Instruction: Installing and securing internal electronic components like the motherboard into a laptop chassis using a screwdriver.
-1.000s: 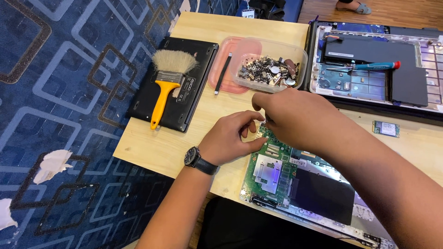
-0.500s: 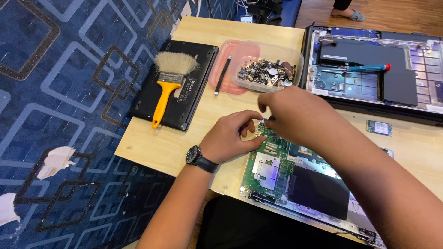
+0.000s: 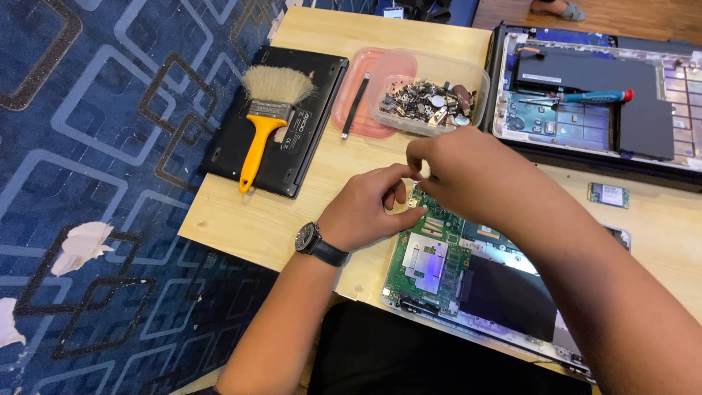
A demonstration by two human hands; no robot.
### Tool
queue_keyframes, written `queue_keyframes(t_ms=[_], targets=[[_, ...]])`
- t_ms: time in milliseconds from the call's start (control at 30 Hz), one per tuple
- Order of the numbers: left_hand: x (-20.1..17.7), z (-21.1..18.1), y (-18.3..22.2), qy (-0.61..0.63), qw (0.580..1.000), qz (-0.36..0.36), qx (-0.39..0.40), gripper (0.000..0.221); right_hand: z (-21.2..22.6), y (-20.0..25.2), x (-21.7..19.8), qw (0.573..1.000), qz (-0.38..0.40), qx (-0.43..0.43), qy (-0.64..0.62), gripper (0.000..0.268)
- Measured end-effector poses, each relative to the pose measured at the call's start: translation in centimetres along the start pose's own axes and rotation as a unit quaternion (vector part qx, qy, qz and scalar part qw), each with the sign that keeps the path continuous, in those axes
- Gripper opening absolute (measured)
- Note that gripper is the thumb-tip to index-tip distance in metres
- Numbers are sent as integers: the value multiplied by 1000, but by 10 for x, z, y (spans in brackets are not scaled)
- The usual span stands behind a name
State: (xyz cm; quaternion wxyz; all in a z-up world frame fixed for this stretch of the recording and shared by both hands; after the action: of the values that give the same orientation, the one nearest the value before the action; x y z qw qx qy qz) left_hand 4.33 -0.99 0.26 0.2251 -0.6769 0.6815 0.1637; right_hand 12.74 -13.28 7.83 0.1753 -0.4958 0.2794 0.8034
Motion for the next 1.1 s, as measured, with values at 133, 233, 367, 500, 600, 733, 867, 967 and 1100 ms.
queue_keyframes(t_ms=[133,233,367,500,600,733,867,967,1100], targets=[[-3,2,0,12,1000,-25,-9,44,-9,6,-7,998,-58,11,-8,20],[-12,-1,-3,28,996,-56,-56,31,-33,25,-6,991,-77,53,-95,25],[-23,15,-7,94,978,-138,-128,17,-93,53,19,943,-258,66,-199,26],[-31,15,2,-26,964,-263,14,21,-101,69,20,906,-329,44,-262,20],[-28,18,-4,-107,961,-253,37,19,-104,73,20,858,-414,25,-302,15],[-15,24,-9,-145,976,-163,-15,21,-106,71,32,846,-409,48,-339,14],[-14,23,-12,-161,975,-153,-23,17,-97,77,27,848,-402,58,-341,13],[-9,23,-15,-225,965,-135,-2,16,-99,76,29,845,-417,35,-333,15],[0,10,-17,-266,957,-116,-13,19,-101,80,26,843,-443,15,-305,15]])
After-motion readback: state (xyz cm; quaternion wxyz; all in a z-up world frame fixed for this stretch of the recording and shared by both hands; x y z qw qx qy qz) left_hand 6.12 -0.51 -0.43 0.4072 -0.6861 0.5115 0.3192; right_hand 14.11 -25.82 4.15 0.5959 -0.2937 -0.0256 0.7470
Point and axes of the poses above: each hand's wrist, its own y-axis away from the middle knuckle, its own x-axis out of the palm, z = x × y, the point moved 5 cm from there along -y, towards the middle knuckle
